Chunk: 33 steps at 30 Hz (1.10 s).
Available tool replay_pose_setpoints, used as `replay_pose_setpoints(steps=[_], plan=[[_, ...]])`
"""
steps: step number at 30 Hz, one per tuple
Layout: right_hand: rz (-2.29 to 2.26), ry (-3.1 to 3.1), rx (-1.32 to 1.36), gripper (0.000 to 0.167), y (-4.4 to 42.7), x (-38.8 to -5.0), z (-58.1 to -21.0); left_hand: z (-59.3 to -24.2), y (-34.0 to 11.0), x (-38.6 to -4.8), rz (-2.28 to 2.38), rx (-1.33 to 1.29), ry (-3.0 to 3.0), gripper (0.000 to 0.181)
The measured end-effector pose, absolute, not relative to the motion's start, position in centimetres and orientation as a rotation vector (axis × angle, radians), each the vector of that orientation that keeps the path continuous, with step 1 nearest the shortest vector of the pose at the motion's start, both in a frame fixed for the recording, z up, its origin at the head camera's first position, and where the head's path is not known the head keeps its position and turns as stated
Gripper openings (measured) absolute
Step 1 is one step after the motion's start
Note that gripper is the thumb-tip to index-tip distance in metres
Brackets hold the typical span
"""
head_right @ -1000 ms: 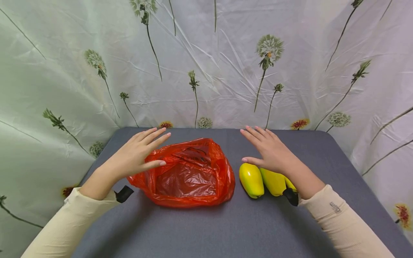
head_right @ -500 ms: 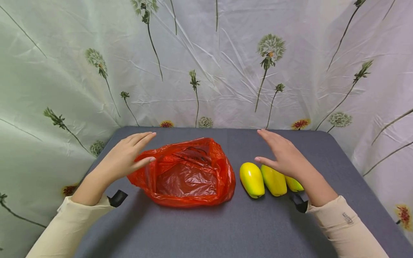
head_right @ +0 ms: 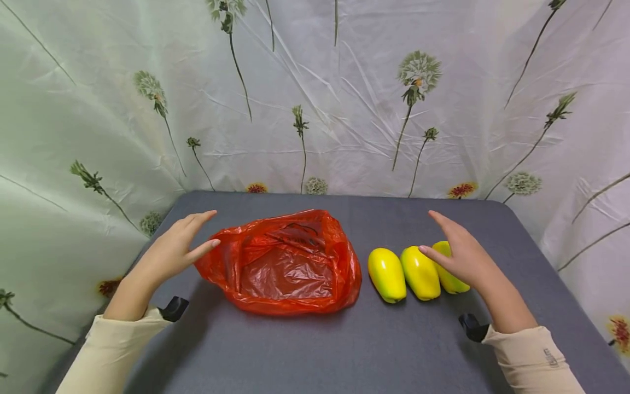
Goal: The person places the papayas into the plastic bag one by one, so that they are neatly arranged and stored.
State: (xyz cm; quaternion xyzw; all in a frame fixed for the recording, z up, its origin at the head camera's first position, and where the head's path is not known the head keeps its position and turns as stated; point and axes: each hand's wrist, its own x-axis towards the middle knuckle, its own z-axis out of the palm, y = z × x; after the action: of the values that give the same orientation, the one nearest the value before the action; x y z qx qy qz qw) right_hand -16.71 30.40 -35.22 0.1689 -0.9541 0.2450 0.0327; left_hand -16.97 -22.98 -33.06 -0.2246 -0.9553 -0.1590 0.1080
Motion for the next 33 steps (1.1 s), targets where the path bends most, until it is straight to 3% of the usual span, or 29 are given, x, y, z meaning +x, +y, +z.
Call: replay_pose_setpoints(steps=[18,33], plan=[[0.982,-2.876,0.269,0.072,34.1,-14.6,-40.2,-38.0,-23.7,-16.3,-0.971,-0.667,-2.524,0.043],[1.072,-2.821,0.150,0.068,34.4,-13.9,-42.7,-39.6,-23.1,-16.2,-1.137,-0.543,-2.411,0.032]])
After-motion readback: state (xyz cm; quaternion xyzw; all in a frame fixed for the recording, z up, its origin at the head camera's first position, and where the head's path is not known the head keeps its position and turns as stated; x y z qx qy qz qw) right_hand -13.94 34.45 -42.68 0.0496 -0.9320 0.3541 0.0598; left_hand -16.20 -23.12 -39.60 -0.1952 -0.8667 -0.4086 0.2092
